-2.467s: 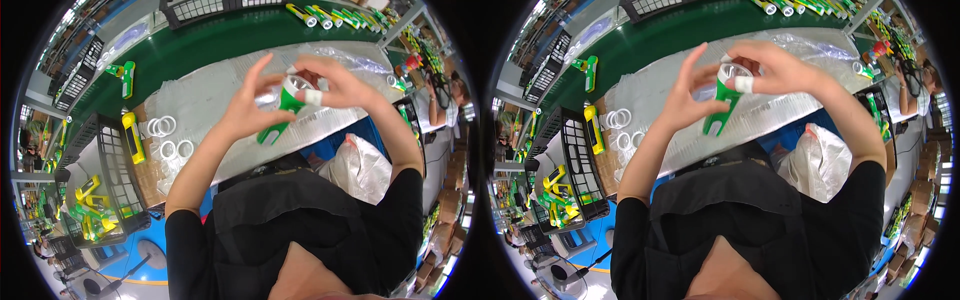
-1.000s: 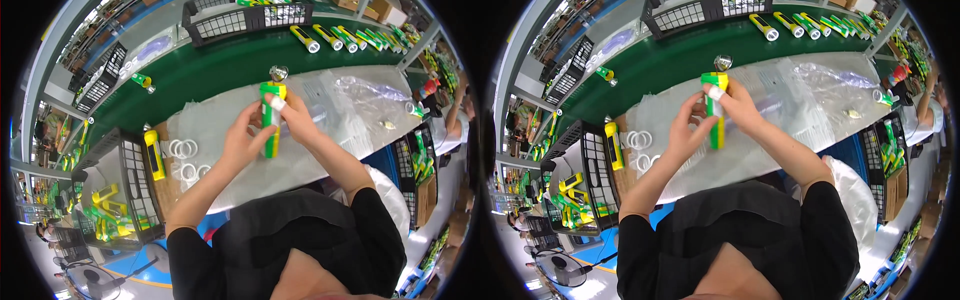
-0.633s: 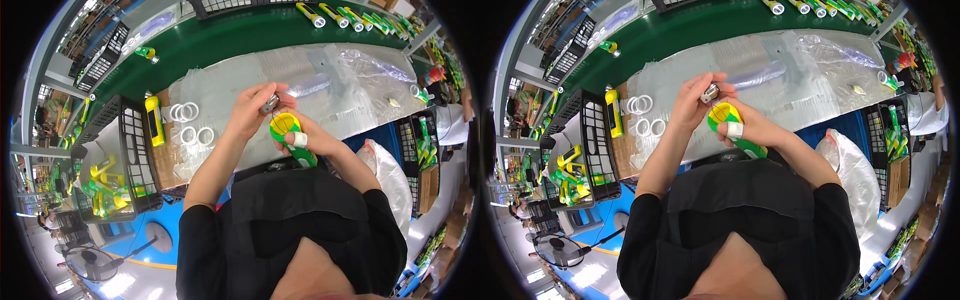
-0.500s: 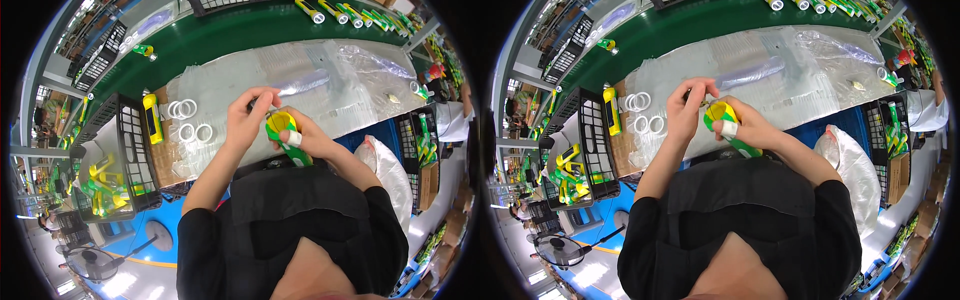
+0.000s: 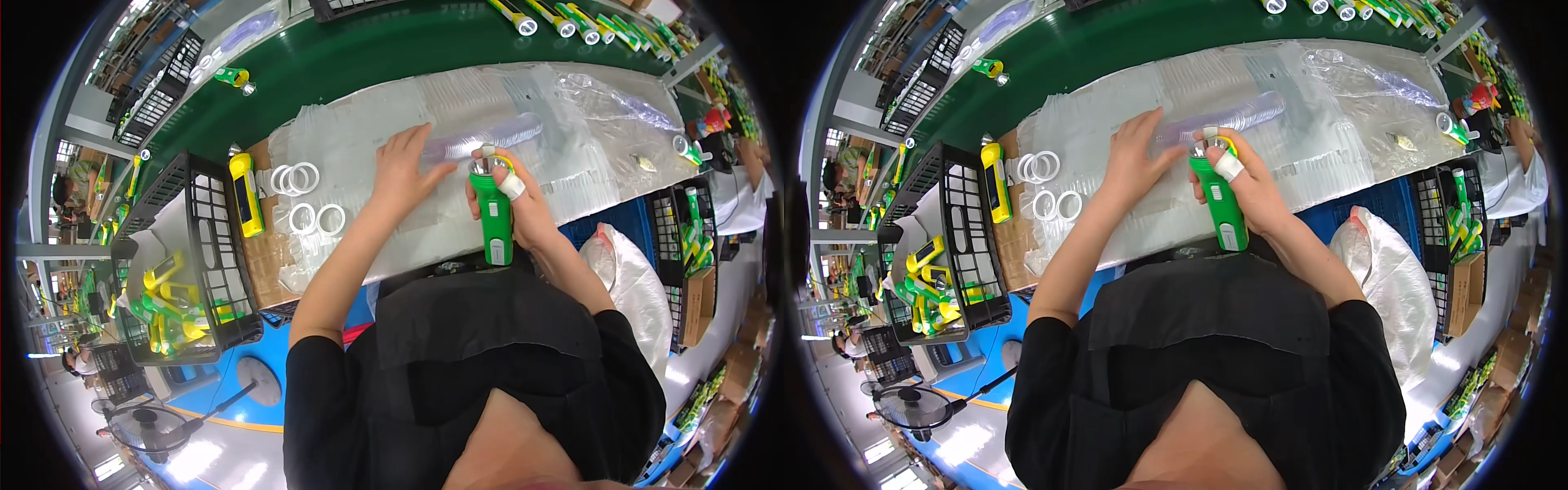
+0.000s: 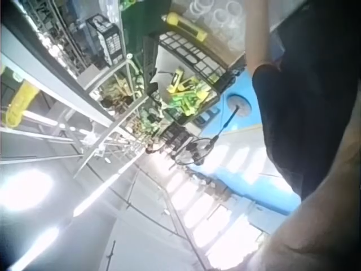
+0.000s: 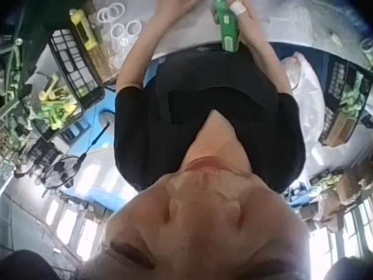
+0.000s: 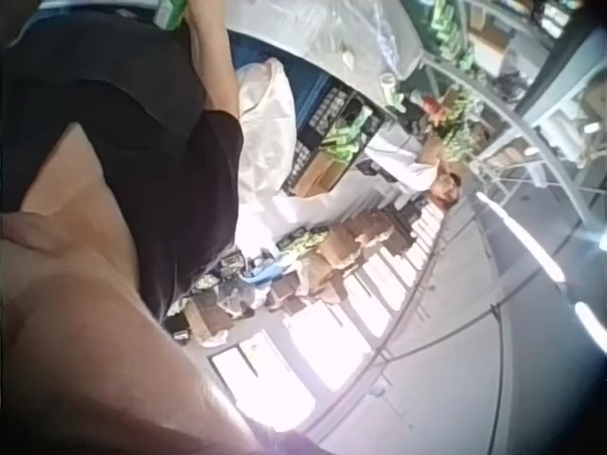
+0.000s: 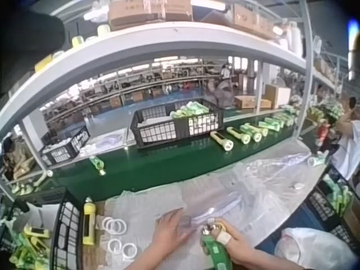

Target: Assembling portable flashlights by attaching components including lenses and heads.

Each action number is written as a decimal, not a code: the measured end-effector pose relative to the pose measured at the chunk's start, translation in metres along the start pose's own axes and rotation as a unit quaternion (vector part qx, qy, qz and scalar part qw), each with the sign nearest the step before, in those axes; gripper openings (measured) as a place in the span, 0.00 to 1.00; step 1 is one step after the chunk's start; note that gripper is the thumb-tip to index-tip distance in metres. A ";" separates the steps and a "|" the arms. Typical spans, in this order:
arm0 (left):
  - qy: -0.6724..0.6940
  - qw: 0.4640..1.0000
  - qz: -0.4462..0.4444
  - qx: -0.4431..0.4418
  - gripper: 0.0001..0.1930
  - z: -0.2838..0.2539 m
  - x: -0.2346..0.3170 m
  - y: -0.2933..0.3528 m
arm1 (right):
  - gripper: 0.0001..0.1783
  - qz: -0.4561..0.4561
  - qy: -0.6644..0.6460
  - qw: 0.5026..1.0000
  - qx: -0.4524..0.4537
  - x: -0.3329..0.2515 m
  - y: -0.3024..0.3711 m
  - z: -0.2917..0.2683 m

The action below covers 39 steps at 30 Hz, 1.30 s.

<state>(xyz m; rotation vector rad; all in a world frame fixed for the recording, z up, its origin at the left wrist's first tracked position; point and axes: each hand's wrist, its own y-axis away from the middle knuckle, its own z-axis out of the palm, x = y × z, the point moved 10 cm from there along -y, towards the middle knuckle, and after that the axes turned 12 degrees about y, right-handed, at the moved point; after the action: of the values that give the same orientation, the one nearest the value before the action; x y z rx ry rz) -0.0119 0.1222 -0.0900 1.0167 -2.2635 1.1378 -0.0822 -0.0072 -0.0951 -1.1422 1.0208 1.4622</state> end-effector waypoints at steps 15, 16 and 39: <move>0.191 0.980 0.049 -0.016 0.23 -0.031 0.059 0.003 | 0.31 0.020 0.030 0.998 -0.048 0.001 -0.003 0.015; 0.192 0.980 0.047 -0.018 0.23 -0.031 0.067 0.008 | 0.32 0.009 0.037 0.997 -0.070 -0.001 -0.001 0.021; -0.195 0.973 -0.052 -0.113 0.27 -0.121 0.012 0.057 | 0.34 -0.154 0.117 0.979 -0.059 -0.034 -0.041 0.019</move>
<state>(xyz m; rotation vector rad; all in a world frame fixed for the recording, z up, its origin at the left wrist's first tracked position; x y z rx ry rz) -0.0588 0.2376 -0.0408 1.3377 -2.5279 0.6601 -0.0417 0.0115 -0.0598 -1.5141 0.8736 1.1724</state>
